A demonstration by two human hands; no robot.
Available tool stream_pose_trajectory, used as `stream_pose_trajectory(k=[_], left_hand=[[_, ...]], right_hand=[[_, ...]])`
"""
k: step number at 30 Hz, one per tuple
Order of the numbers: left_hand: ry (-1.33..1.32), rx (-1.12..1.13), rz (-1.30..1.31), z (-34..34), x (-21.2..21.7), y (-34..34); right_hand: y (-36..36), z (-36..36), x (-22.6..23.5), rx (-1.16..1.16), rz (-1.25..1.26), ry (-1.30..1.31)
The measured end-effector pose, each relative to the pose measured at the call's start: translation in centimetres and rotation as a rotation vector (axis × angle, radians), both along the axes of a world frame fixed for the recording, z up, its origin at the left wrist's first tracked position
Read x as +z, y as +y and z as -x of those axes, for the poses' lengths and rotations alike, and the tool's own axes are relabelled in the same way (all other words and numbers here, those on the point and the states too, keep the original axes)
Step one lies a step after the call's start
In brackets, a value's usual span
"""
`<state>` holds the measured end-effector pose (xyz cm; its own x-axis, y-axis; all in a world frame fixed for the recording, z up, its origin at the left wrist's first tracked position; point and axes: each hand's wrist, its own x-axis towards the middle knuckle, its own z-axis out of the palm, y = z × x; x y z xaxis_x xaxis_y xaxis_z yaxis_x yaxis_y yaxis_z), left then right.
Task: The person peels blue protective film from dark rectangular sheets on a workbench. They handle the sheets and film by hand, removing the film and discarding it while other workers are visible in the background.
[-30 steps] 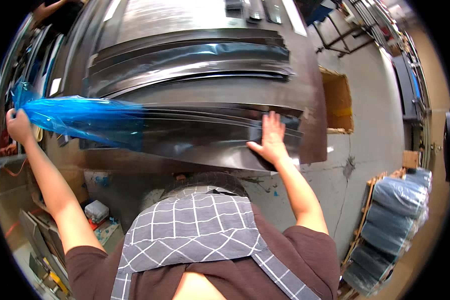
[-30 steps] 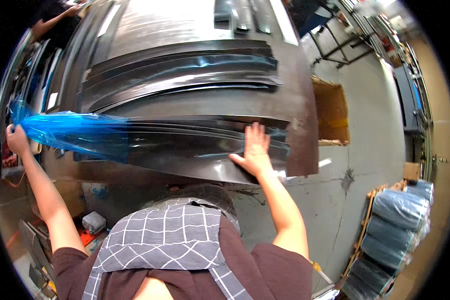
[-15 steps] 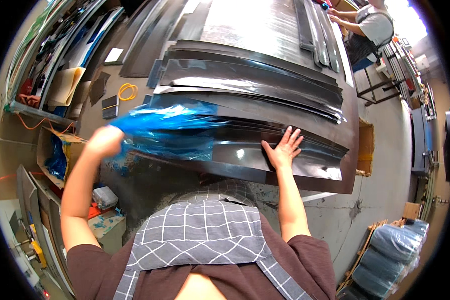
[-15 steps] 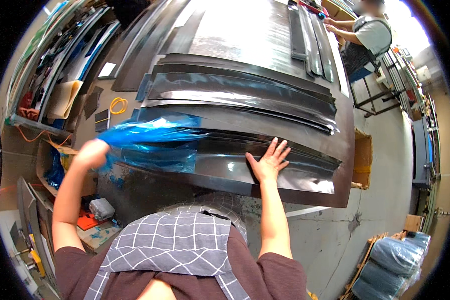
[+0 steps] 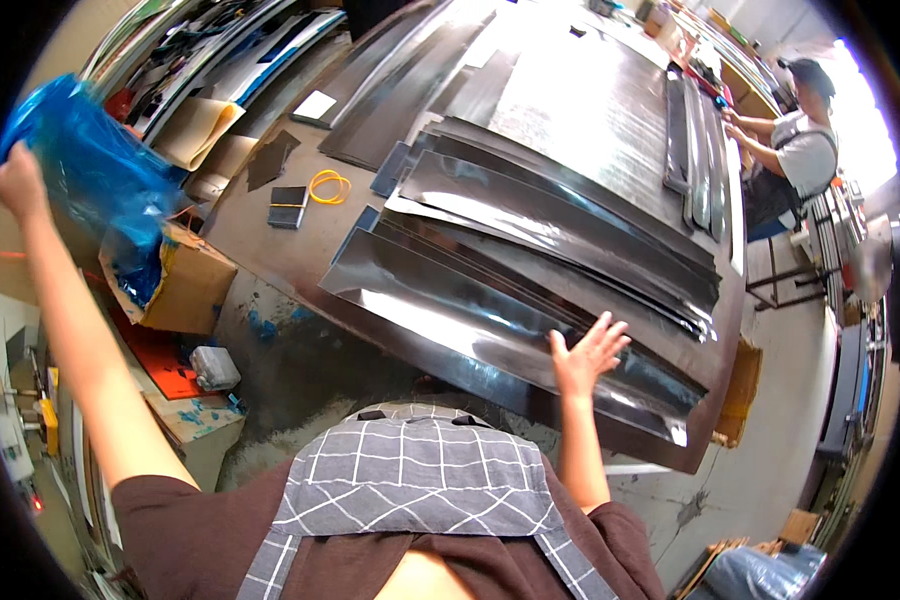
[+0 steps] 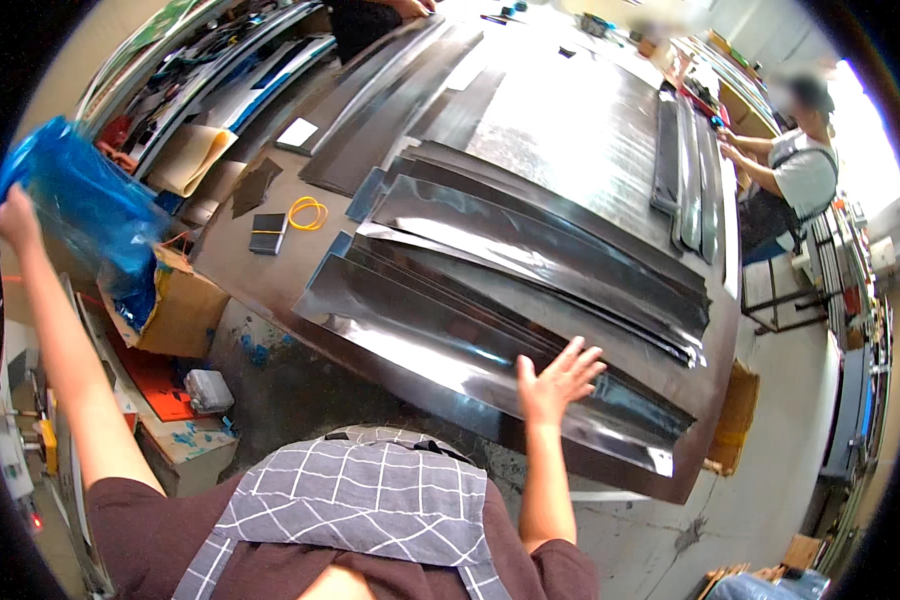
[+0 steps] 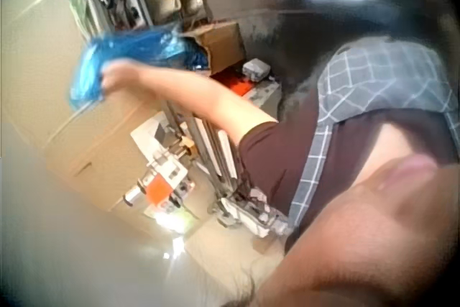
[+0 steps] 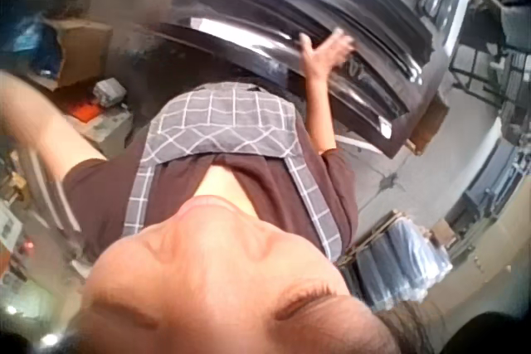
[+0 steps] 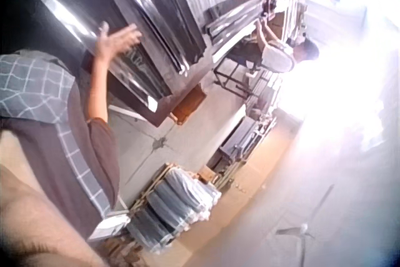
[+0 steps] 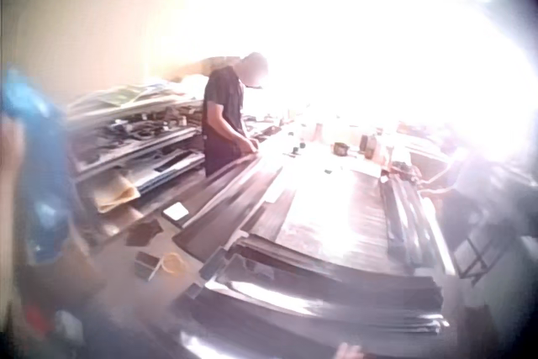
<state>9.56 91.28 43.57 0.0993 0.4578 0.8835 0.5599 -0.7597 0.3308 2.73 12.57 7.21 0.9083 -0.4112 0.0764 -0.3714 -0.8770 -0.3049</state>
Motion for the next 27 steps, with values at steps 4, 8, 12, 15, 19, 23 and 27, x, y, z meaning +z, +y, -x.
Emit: stream_pose_trajectory(k=[4, 8, 12, 15, 19, 23, 27], left_hand=[[0.946, -0.321, -0.451, 3.2, -10.9, -22.3], [1.616, -1.241, 0.303, 6.0, -20.0, -39.8], [0.409, -1.855, 1.313, 13.6, -37.9, -39.6], [-0.232, -1.804, 2.534, 16.1, -33.9, -36.0], [-0.404, -1.095, 2.895, 17.4, -34.2, -28.5], [-0.217, -1.411, 1.766, 20.8, -31.2, -19.8], [-0.87, -1.711, 2.012, 24.5, -31.3, -9.1]], right_hand=[[11.9, -3.0, 4.6, 0.614, -1.542, 0.144], [21.3, -4.3, 4.6, 0.334, -2.904, 1.237], [27.5, -4.6, 5.3, -0.147, -2.819, 1.45], [31.8, -6.8, 4.0, 0.156, -2.587, 1.056], [39.2, -7.2, 7.5, 0.908, -1.73, 0.677], [49.6, -2.0, 2.3, 1.881, -0.4, -0.104], [57.6, -1.5, 7.7, 1.721, -0.489, 0.084]])
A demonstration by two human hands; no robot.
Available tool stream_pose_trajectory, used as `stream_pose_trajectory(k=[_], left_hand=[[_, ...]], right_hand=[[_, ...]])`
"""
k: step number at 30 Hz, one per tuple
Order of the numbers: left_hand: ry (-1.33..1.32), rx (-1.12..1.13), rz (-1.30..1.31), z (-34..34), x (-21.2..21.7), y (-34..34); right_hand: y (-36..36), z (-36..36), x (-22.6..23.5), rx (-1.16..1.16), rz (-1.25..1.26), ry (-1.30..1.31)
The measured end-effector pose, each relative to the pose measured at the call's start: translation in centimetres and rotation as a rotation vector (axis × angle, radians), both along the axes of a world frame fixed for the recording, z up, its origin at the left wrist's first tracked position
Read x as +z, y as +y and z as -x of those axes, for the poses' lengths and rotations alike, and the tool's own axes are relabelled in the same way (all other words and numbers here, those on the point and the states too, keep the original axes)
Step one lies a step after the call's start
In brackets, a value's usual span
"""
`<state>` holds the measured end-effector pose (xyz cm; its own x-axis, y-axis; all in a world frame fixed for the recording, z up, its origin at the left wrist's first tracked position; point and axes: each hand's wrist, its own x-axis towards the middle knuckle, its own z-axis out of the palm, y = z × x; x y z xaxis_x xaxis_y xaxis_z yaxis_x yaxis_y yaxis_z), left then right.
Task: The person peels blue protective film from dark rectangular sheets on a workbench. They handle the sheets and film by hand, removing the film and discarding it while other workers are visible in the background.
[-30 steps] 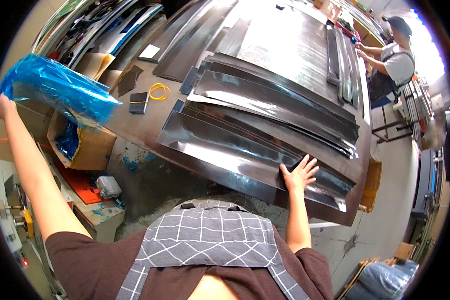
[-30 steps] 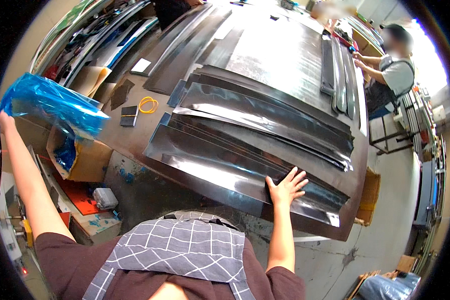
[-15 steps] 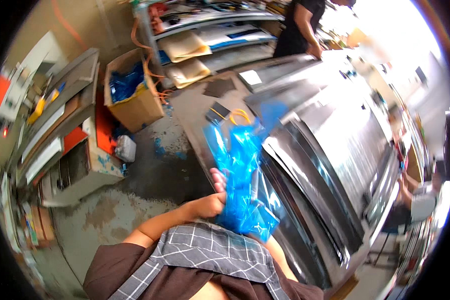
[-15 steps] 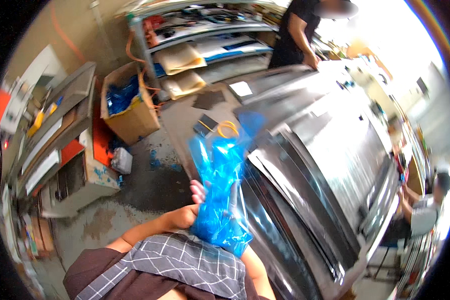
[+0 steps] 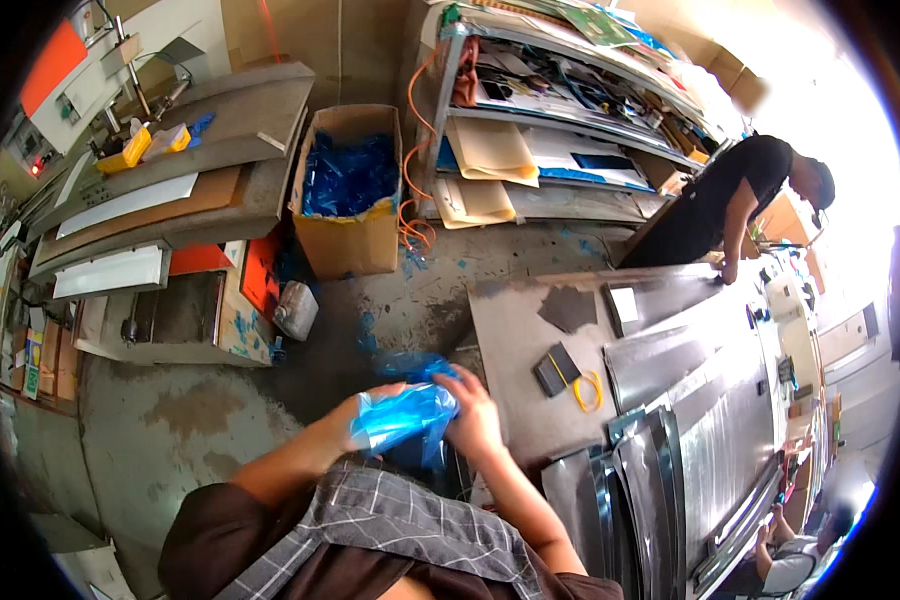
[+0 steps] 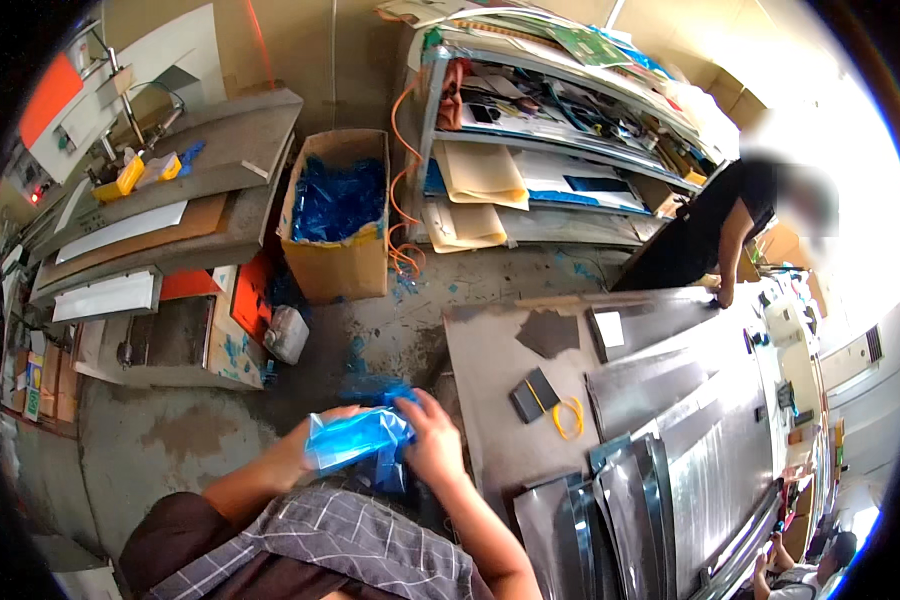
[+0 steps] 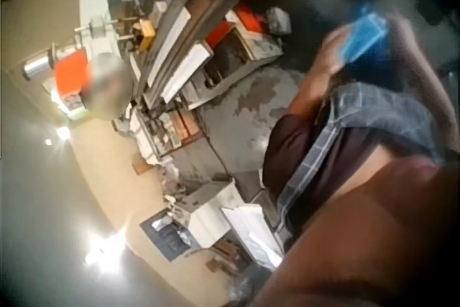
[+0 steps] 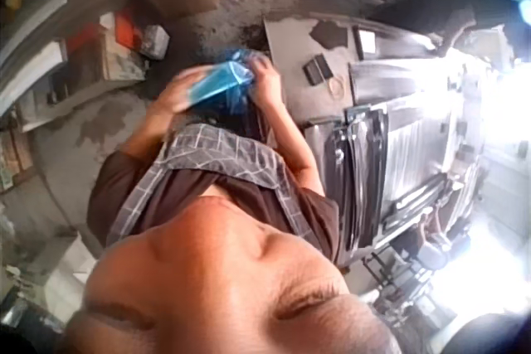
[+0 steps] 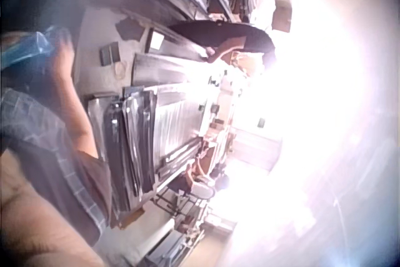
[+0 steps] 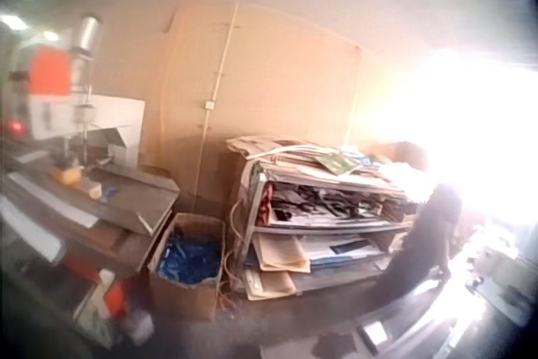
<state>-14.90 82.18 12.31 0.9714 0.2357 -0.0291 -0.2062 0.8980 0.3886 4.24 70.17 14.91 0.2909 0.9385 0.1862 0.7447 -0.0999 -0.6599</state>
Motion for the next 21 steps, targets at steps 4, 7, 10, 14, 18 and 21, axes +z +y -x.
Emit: stream_pose_trajectory(k=[4, 7, 10, 14, 18, 21], left_hand=[[0.27, 0.433, -0.53, 7.2, 6.0, 8.1], [0.441, 0.638, -0.325, 11.4, 4.2, 8.2], [0.549, 0.451, -0.223, 7.2, 1.4, 7.7], [0.532, 0.15, -0.391, 5.4, 1.0, 5.9], [-0.143, -0.199, -0.307, -2.7, 6.9, 6.6], [-0.569, -0.508, -0.202, -8.3, 18.8, 1.7]], right_hand=[[8.9, -1.7, 8.3, -0.137, -0.737, -0.193], [18.1, -1.4, 10.1, -0.177, -1.069, -0.412], [27.0, -7.4, 4.8, -0.286, -0.328, -0.696], [25.4, -0.7, -3.4, -0.017, -0.091, -0.431], [3.4, 5.2, -11.5, -0.005, 0.453, 0.197], [-12.5, 6.9, -14.9, -0.21, 0.653, 0.109]])
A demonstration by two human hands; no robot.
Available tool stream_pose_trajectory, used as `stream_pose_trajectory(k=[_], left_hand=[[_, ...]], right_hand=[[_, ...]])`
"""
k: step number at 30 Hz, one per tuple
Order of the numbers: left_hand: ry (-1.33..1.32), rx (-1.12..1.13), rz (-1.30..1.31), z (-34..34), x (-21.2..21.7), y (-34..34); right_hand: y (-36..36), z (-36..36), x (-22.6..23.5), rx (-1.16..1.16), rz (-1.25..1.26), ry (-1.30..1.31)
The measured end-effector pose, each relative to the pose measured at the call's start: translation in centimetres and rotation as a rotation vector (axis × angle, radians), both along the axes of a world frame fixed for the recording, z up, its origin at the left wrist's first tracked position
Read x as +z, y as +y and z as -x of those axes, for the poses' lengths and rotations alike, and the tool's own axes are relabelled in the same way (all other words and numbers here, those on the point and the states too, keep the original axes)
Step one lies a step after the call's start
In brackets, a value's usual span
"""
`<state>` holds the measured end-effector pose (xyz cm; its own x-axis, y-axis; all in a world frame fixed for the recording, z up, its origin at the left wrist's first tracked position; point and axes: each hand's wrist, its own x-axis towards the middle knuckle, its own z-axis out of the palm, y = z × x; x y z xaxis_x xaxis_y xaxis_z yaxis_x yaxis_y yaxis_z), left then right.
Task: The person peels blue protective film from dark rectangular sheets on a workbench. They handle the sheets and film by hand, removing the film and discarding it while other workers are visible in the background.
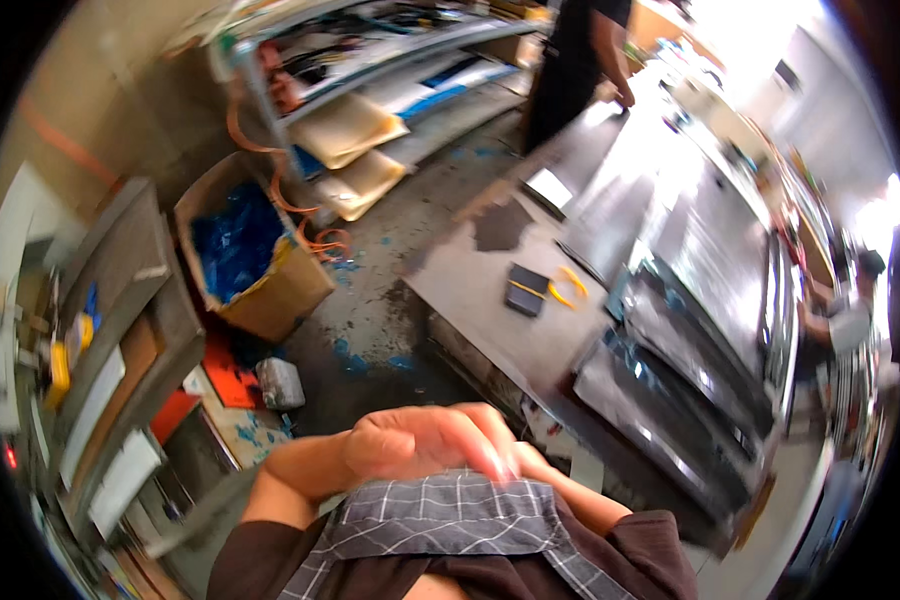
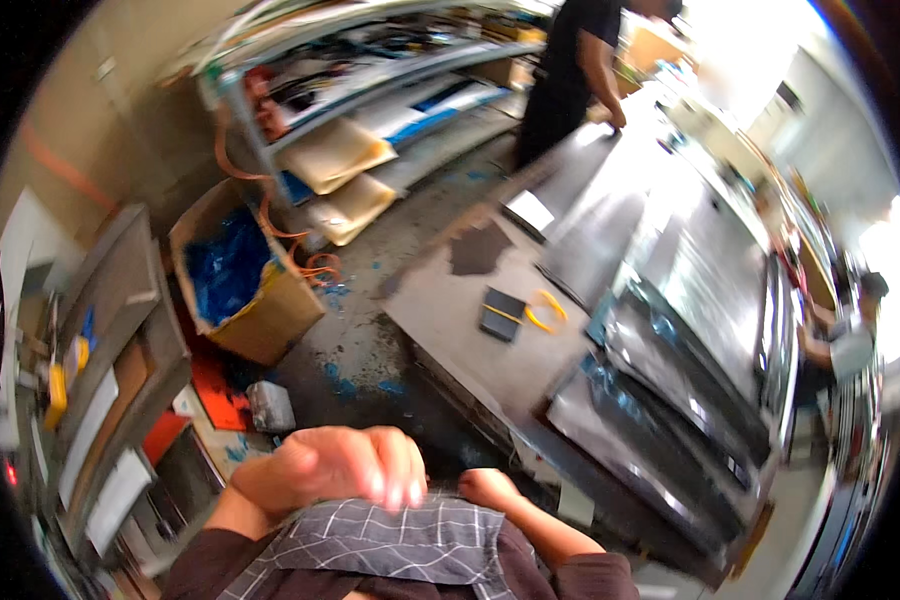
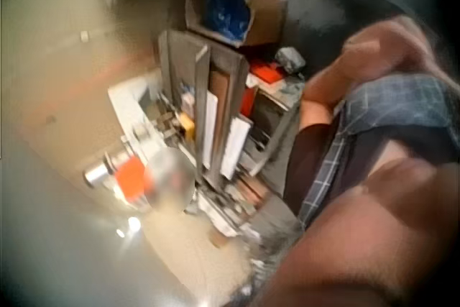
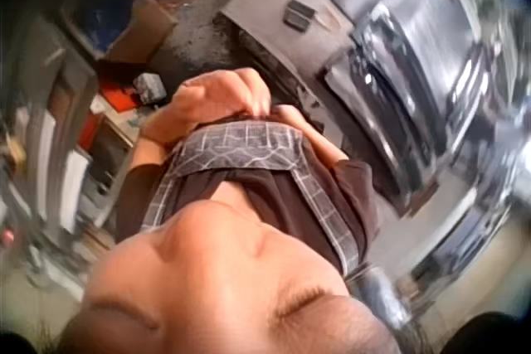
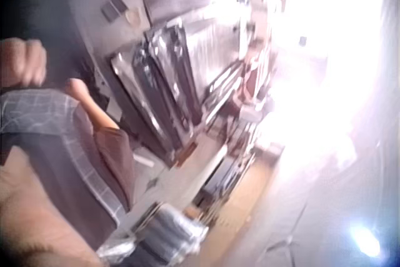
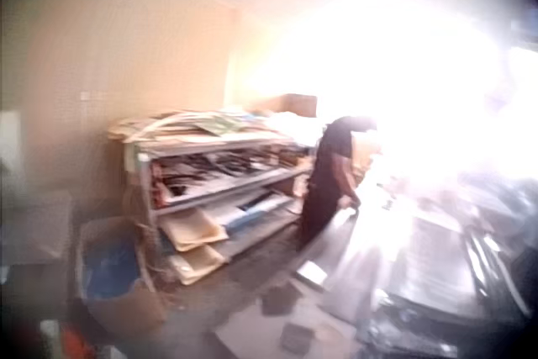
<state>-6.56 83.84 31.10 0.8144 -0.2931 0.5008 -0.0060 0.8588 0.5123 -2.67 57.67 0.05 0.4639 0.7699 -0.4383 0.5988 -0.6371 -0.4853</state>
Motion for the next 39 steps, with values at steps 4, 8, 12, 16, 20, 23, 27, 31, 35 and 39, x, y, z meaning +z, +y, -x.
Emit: stream_pose_trajectory(k=[4, 8, 12, 16, 20, 23, 27, 31, 35, 39], left_hand=[[-0.299, -0.825, 0.389, -3.5, 5.0, -12.1], [0.056, -1.147, 0.739, 1.3, 5.4, -24.4], [0.314, -1.231, 0.778, 3.5, 6.2, -35.2], [0.454, -1.339, 0.834, 6.3, 4.9, -45.2], [0.327, -1.506, 0.602, 7.5, 3.0, -53.9], [-0.309, -1.203, -0.032, 3.1, -1.4, -60.8], [-0.899, -0.132, -0.868, -3.5, -11.4, -68.8], [-0.999, 0.235, -1.306, -12.9, -19.9, -73.6], [-1.134, 0.356, -1.598, -17.3, -25.4, -76.6], [-1.078, 0.242, -1.522, -17.0, -26.9, -77.2]], right_hand=[[-13.6, 4.5, 3.4, -0.957, 0.018, 0.086], [-20.3, 9.5, 3.6, -1.224, 0.007, -0.088], [-26.3, 15.3, 4.3, -1.457, 0.126, -0.032], [-33.7, 18.3, 1.8, -1.658, -0.086, -0.18], [-41.4, 18.8, 2.1, -1.812, -0.346, -0.256], [-46.2, 17.2, 4.1, -1.941, -0.495, -0.157], [-52.2, 16.4, 1.4, -2.048, -0.698, -0.117], [-56.2, 13.0, 1.5, -2.134, -1.068, 0.258], [-58.3, 10.0, 2.9, -2.174, -1.149, 0.433], [-59.4, 8.1, 2.7, -2.262, -1.219, 0.437]])
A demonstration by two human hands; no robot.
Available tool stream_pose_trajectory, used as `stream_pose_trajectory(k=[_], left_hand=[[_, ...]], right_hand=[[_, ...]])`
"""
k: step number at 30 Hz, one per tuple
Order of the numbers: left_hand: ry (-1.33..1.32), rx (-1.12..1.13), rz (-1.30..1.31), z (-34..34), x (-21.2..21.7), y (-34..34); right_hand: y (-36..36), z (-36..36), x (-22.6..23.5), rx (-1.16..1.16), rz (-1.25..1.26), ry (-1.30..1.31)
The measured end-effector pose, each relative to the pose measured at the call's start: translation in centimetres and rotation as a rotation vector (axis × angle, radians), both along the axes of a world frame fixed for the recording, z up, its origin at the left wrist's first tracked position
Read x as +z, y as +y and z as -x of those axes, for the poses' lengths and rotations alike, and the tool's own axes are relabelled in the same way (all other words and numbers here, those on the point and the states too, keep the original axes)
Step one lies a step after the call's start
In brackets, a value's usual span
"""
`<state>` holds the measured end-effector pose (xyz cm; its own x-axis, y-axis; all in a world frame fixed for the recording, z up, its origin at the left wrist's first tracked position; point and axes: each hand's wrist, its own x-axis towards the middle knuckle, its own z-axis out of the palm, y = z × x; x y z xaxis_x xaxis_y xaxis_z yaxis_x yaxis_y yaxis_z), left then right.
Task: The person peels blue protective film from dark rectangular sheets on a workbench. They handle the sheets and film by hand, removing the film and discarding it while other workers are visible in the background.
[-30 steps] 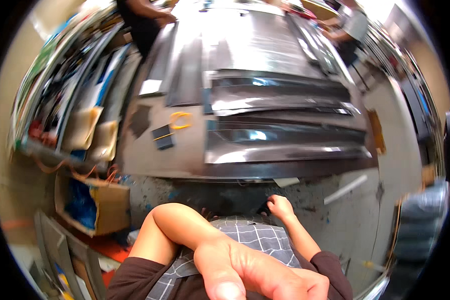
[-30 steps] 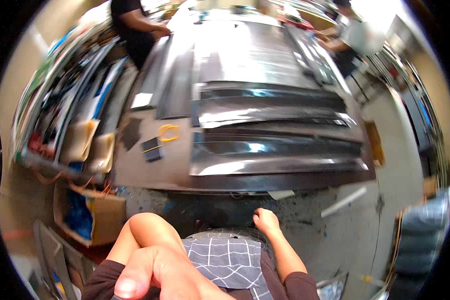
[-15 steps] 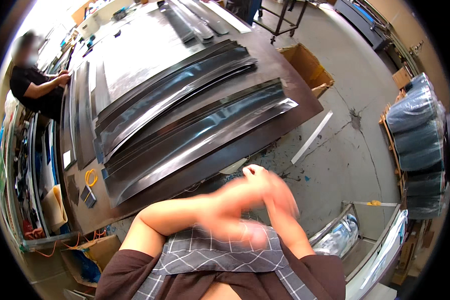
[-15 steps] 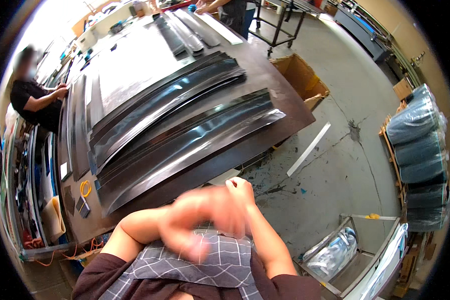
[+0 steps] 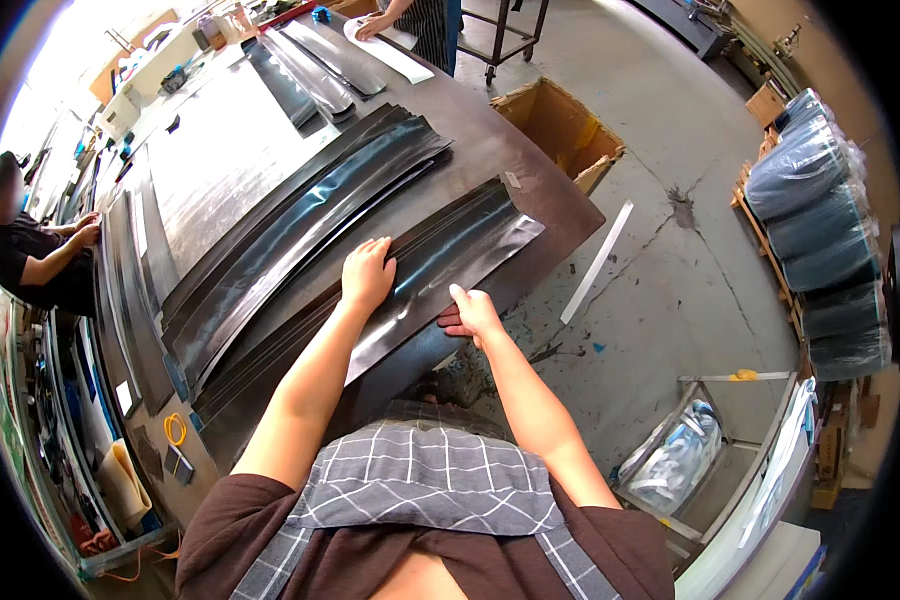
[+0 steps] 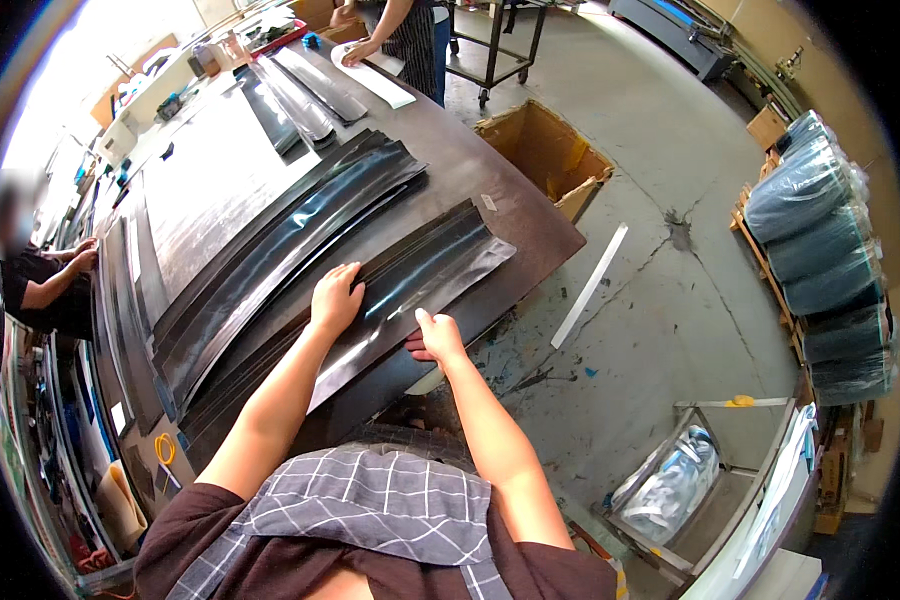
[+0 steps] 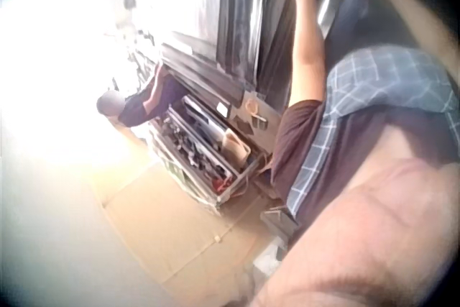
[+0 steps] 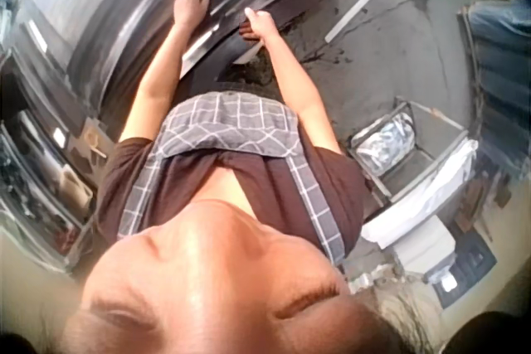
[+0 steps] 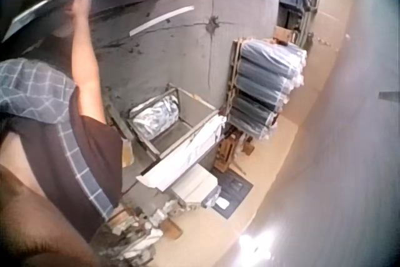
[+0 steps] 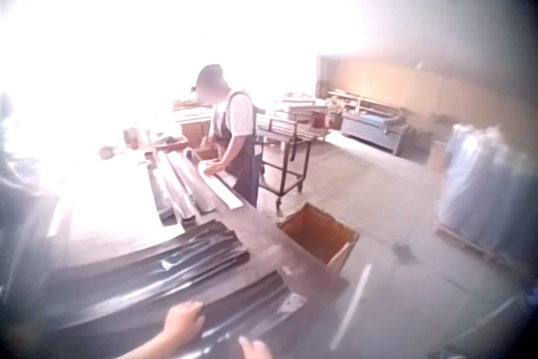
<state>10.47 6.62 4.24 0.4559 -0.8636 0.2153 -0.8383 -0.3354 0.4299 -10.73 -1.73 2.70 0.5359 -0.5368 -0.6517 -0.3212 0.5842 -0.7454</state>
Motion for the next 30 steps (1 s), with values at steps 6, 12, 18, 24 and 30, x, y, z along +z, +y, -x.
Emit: stream_pose_trajectory(k=[6, 12, 18, 24, 30], left_hand=[[-0.043, -0.033, 0.172, 1.4, 1.2, 0.5], [0.329, 0.045, -0.163, 0.3, 4.4, 0.0], [0.425, -0.252, -0.388, 1.1, 5.7, 1.2], [0.6, -0.272, -0.384, 2.0, 9.0, 3.7], [0.587, -0.159, -0.643, -1.8, 8.9, 9.2]], right_hand=[[0.2, -0.2, -2.5, -0.074, 0.093, 0.036], [1.1, 0.0, -2.9, -0.113, -0.019, -0.002], [3.7, 2.5, -4.1, -0.242, 0.075, 0.057], [4.6, 6.1, 0.7, -0.25, -0.235, -0.292], [2.0, 6.8, -1.2, -0.202, -0.494, -0.424]])
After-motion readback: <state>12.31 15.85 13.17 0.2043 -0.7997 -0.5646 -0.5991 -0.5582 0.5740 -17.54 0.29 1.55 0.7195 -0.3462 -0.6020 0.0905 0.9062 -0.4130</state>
